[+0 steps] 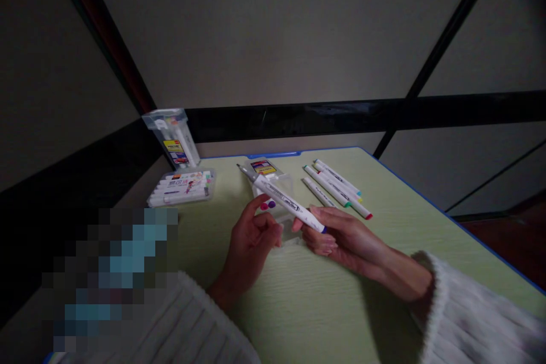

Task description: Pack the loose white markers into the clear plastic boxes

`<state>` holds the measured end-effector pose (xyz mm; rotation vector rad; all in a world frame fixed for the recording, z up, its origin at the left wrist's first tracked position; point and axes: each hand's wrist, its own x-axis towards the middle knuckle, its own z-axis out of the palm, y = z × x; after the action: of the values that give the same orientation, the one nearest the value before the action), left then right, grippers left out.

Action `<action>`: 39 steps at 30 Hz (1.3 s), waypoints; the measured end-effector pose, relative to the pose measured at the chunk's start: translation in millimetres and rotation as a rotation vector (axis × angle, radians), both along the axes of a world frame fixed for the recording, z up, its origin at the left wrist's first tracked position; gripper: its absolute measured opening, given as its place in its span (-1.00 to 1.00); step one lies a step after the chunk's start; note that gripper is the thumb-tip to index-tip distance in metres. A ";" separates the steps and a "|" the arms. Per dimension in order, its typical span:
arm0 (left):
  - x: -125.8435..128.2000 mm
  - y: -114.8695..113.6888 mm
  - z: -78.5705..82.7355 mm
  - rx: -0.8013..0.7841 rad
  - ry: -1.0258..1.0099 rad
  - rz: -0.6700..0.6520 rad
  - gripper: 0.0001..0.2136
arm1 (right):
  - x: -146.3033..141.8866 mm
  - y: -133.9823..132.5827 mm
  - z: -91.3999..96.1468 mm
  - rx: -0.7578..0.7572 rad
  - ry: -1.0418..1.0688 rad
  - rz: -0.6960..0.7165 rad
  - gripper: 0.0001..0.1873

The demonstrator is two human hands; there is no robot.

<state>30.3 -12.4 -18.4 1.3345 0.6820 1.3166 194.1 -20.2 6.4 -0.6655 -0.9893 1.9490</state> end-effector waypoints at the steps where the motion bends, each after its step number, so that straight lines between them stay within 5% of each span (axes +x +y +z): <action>1: -0.1 1.2 0.4 -0.008 -0.012 -0.014 -0.53 | -0.9 -1.0 -0.6 -0.008 -0.013 0.021 -0.70; 11: 0.7 1.8 -1.2 -0.087 -0.025 -0.064 -0.60 | -3.9 -2.7 -3.5 -0.033 -0.205 0.081 -0.74; 25: -2.0 2.0 -3.0 -0.159 -0.068 -0.178 -0.64 | -8.6 -2.2 -8.0 0.195 -0.320 0.131 -0.62; 39: -2.1 1.0 0.2 -0.266 -0.030 -0.187 -0.60 | -9.9 -4.5 -6.3 0.100 -0.292 0.147 -0.59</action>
<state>28.2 -11.4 -18.2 1.1319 0.6693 1.0542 184.2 -24.7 0.1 -0.8566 -1.3388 1.9481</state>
